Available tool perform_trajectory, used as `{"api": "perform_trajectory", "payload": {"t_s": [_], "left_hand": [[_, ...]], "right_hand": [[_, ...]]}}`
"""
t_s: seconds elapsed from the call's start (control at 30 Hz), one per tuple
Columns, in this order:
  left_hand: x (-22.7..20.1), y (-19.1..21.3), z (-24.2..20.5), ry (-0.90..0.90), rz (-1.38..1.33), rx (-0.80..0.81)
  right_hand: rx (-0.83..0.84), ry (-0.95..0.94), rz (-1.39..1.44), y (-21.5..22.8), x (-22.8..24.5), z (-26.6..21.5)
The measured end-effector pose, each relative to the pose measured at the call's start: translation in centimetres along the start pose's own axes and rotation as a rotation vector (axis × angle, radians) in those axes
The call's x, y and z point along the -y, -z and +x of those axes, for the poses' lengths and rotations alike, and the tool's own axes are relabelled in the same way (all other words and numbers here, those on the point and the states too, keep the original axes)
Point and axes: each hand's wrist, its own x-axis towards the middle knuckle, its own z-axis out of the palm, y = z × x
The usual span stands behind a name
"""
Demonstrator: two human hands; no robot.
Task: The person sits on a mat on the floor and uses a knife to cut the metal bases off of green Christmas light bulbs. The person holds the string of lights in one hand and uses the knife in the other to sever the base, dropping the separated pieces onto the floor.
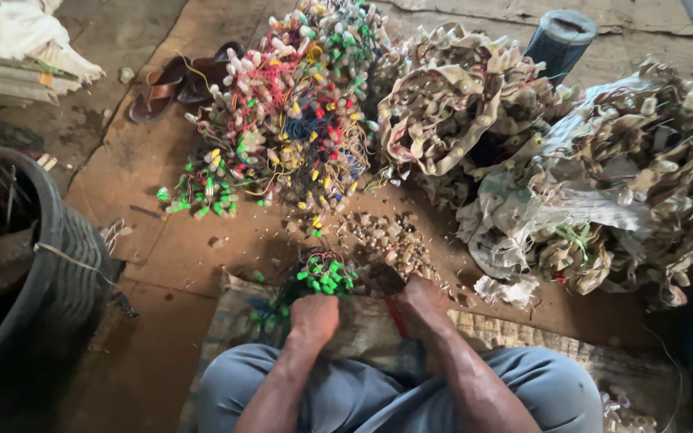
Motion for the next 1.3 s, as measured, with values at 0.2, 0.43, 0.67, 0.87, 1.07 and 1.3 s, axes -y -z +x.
{"api": "perform_trajectory", "payload": {"t_s": [0.2,0.43,0.67,0.87,1.07,1.3], "left_hand": [[3.5,4.0,-2.4,0.057,-0.867,-0.873],[3.9,4.5,-0.7,0.093,-1.458,-0.651],[5.9,4.6,0.3,-0.221,-1.866,-0.769],[7.3,4.9,-0.3,-0.147,-0.848,-0.74],[6.4,9.0,-2.0,0.235,-0.525,-0.447],[7.5,8.5,-2.6,0.132,-0.026,-0.818]], "right_hand": [[-0.057,0.196,0.416,0.1,3.2,-1.1],[-0.312,0.701,0.135,-3.2,7.3,-2.1],[-0.163,0.515,0.542,-4.9,12.6,2.2],[0.198,0.217,1.35,0.8,13.0,4.2],[0.477,-0.192,1.742,2.8,10.9,4.4],[0.496,-0.332,1.322,-3.2,2.4,7.5]]}}
